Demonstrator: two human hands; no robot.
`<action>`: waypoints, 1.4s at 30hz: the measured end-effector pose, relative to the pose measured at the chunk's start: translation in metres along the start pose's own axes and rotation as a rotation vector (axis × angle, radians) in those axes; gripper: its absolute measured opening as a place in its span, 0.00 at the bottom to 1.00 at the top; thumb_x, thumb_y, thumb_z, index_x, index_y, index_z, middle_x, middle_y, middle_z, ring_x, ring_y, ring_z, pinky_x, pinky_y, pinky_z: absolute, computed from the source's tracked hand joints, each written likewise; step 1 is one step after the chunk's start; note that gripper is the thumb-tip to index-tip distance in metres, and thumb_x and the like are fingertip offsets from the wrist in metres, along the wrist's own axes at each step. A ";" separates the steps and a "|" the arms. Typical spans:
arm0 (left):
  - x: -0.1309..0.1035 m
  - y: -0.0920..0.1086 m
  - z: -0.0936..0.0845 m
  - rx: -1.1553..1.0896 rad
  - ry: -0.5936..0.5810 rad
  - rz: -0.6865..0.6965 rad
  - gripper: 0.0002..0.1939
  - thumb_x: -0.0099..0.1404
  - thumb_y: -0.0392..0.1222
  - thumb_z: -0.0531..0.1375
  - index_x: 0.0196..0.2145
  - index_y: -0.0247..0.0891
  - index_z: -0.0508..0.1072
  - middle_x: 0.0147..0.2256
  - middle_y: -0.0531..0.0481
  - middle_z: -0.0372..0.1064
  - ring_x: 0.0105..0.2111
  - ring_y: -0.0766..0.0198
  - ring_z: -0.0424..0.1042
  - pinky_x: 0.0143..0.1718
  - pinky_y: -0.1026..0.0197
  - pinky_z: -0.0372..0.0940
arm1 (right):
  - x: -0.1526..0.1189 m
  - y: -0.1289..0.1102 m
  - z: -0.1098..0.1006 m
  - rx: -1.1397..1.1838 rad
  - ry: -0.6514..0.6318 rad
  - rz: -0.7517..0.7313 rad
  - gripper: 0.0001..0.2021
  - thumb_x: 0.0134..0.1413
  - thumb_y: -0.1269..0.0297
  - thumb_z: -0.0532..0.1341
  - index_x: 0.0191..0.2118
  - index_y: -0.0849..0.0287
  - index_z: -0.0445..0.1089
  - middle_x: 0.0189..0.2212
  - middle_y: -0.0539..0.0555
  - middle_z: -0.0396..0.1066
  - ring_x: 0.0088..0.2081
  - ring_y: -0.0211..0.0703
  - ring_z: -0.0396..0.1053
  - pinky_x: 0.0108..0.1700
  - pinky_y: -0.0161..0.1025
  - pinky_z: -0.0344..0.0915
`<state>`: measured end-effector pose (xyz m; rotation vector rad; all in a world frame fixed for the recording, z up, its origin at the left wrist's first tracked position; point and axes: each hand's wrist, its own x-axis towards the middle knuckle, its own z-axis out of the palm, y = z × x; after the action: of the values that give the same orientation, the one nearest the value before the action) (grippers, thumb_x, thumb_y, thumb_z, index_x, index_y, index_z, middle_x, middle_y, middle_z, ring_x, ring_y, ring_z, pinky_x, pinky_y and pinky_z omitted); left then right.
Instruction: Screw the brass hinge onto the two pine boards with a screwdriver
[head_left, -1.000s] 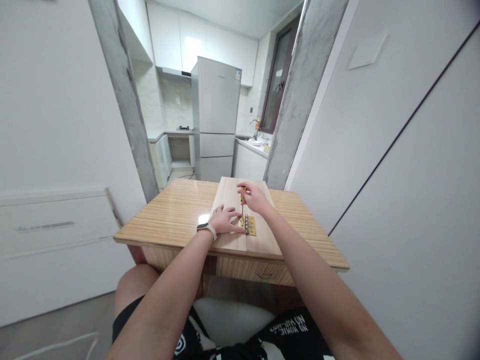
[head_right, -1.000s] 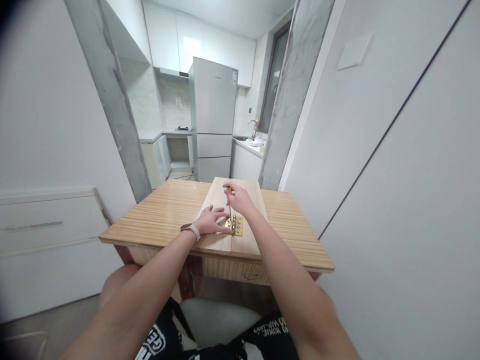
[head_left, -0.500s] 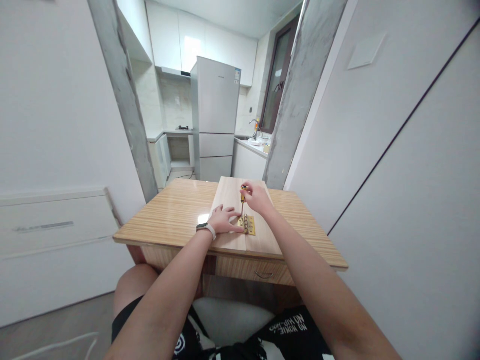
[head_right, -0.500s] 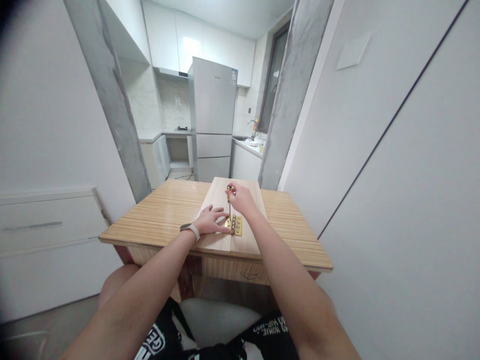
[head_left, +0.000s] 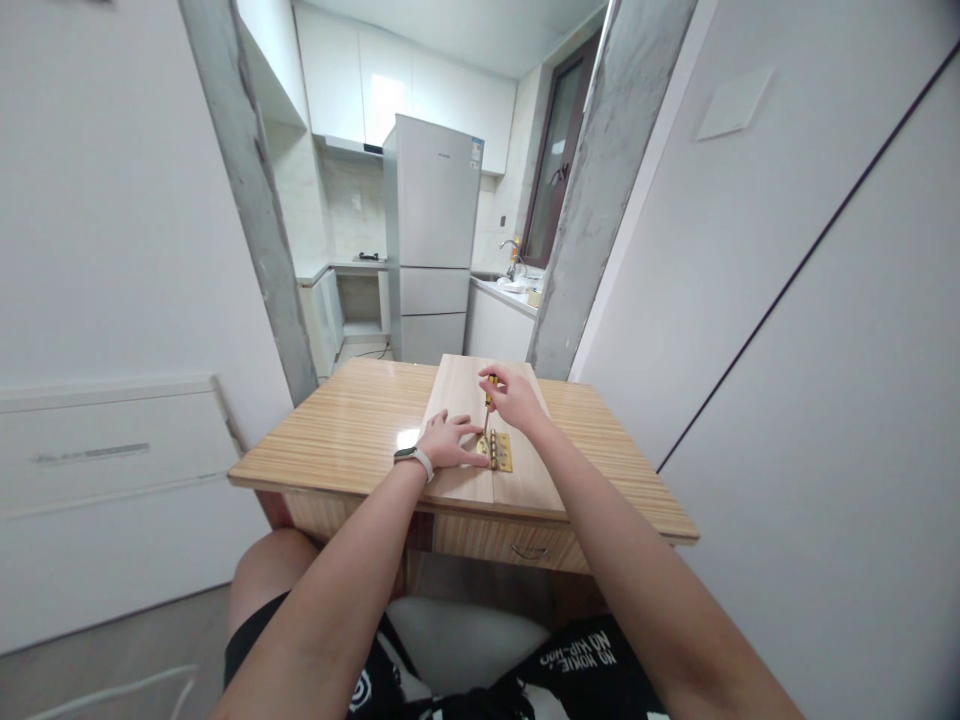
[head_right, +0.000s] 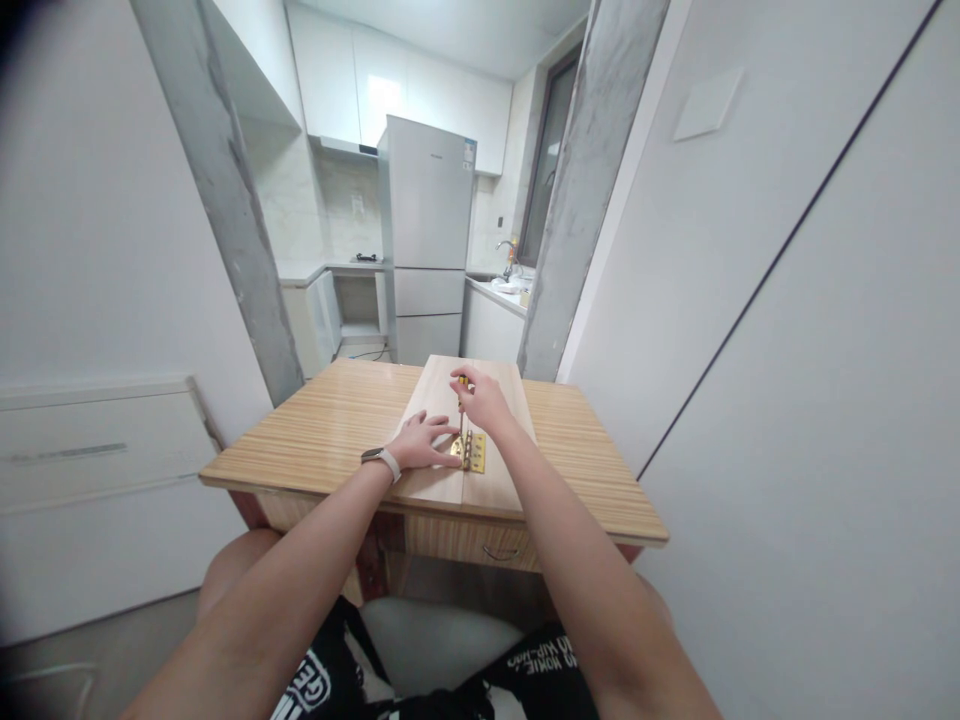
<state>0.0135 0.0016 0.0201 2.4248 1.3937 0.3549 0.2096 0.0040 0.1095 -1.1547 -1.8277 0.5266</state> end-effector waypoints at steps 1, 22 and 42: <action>0.000 0.000 0.000 0.001 -0.001 -0.002 0.53 0.50 0.86 0.62 0.68 0.63 0.69 0.75 0.54 0.53 0.74 0.25 0.42 0.73 0.30 0.39 | 0.001 0.002 -0.001 0.029 -0.031 0.011 0.12 0.68 0.58 0.59 0.52 0.54 0.73 0.41 0.52 0.78 0.24 0.34 0.73 0.30 0.34 0.69; 0.000 -0.001 0.002 0.011 0.009 -0.006 0.51 0.50 0.85 0.63 0.67 0.63 0.69 0.75 0.55 0.53 0.74 0.26 0.42 0.73 0.32 0.40 | 0.000 -0.004 -0.003 -0.196 0.082 -0.039 0.07 0.65 0.58 0.63 0.44 0.54 0.73 0.33 0.51 0.78 0.30 0.41 0.74 0.36 0.37 0.68; 0.000 -0.002 0.002 -0.006 0.014 0.001 0.53 0.50 0.85 0.62 0.68 0.62 0.69 0.75 0.54 0.53 0.74 0.24 0.42 0.73 0.30 0.40 | -0.001 -0.003 -0.009 0.016 -0.165 0.007 0.16 0.71 0.65 0.53 0.57 0.55 0.72 0.47 0.56 0.78 0.27 0.33 0.74 0.35 0.34 0.71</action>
<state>0.0129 0.0020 0.0178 2.4225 1.3953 0.3766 0.2158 0.0002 0.1160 -1.1352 -1.9565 0.6566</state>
